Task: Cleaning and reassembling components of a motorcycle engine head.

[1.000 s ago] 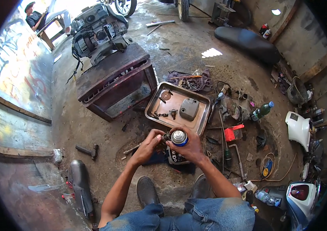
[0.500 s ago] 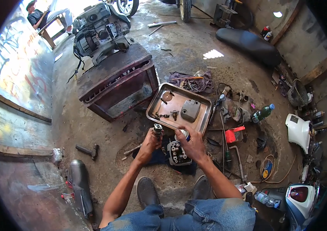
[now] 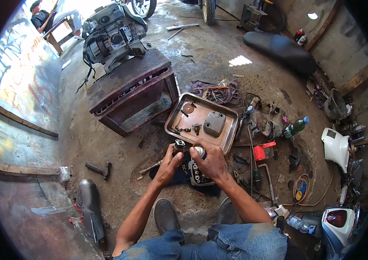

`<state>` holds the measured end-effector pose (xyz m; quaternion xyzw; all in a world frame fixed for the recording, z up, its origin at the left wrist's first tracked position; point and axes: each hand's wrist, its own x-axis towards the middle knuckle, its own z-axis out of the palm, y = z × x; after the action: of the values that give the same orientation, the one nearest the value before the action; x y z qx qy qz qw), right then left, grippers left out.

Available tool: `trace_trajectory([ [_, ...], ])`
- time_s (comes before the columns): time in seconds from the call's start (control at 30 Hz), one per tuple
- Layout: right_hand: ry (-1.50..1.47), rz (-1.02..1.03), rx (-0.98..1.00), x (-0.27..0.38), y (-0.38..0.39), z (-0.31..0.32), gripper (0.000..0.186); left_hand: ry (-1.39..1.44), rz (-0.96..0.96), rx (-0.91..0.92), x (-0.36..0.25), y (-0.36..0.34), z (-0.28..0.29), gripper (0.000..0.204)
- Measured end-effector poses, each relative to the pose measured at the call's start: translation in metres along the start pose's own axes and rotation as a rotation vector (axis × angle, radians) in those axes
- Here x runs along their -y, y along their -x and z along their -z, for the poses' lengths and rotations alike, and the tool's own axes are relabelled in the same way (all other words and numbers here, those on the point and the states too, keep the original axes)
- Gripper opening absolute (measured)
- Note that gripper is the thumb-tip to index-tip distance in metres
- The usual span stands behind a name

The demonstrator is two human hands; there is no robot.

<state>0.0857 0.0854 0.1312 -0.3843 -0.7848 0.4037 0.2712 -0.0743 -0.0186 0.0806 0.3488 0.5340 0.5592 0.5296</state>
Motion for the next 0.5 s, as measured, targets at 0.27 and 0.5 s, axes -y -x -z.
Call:
trace_trajectory([
  [0.27,0.011,0.023,-0.004,-0.002,0.000,0.001,0.034,0.193,0.006,-0.030,0.010,-0.007,-0.006,0.043],
  [0.5,0.023,0.056,-0.045,-0.008,0.001,0.000,0.033,-0.278,-0.228,-0.046,0.009,-0.006,-0.012,0.043],
])
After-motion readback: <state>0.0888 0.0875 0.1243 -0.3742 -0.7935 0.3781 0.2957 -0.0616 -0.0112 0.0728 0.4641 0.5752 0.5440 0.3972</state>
